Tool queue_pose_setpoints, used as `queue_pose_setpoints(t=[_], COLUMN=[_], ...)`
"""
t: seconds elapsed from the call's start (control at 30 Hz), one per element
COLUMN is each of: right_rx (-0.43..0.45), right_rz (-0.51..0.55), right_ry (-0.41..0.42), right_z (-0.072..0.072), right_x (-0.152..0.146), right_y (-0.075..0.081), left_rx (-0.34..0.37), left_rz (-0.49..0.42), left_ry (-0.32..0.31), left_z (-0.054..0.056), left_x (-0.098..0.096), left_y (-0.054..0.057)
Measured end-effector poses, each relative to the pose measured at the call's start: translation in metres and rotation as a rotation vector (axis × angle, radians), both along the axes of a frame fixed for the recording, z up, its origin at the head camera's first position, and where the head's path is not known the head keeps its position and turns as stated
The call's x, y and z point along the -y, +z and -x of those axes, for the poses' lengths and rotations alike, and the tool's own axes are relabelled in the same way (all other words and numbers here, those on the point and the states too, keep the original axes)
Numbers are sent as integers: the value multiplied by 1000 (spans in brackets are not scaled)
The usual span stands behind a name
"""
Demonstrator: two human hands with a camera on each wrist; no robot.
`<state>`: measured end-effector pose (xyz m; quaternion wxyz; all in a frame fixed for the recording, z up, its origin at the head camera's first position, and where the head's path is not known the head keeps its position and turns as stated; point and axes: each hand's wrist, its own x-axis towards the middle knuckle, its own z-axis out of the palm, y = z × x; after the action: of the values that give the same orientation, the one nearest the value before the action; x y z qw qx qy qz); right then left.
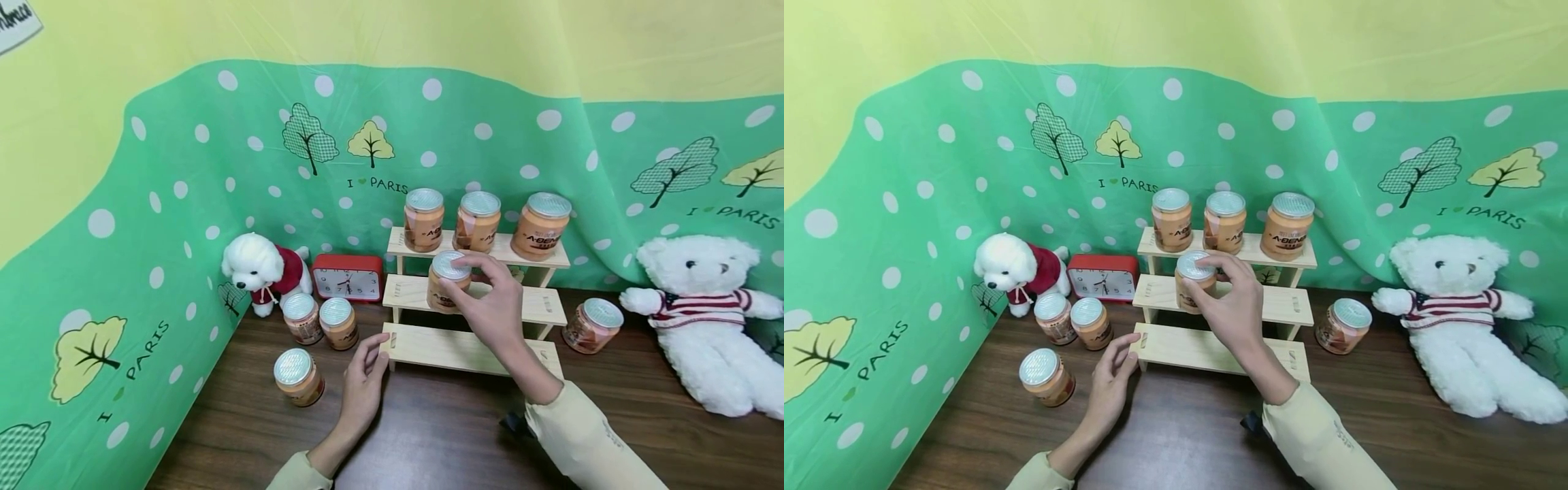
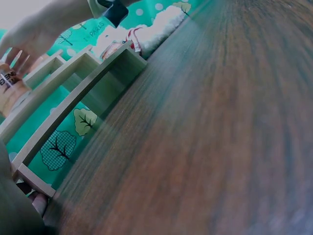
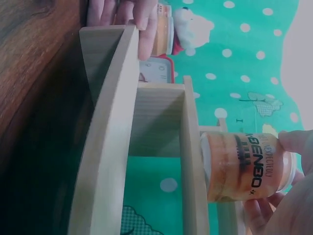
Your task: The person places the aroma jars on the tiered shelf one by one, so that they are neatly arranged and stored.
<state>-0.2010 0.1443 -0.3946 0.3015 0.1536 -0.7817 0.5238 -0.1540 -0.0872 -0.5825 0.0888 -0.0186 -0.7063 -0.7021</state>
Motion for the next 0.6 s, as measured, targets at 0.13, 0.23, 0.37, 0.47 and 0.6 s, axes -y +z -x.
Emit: queue_pose_setpoints(t=[0.13,0.23,0.37,0.47,0.6], right_rx=[14,14,8,0,-30], right_rz=[2,-5,-19,-13,-1], right_ry=[0,-7,-11,-2,1], right_z=[1,3,7,11,16], right_x=[7,13,20,25,31], right_y=[-1,-1,-2,-3,-8], left_rx=[-7,-9,-2,0,-11], left_rz=[1,0,-4,-3,-2], left_ry=[-3,-6,-10,-8,0], left_z=[1,2,2,1,1], left_x=[1,1,0,0,0], left_y=[-4,-4,-4,-3,-2])
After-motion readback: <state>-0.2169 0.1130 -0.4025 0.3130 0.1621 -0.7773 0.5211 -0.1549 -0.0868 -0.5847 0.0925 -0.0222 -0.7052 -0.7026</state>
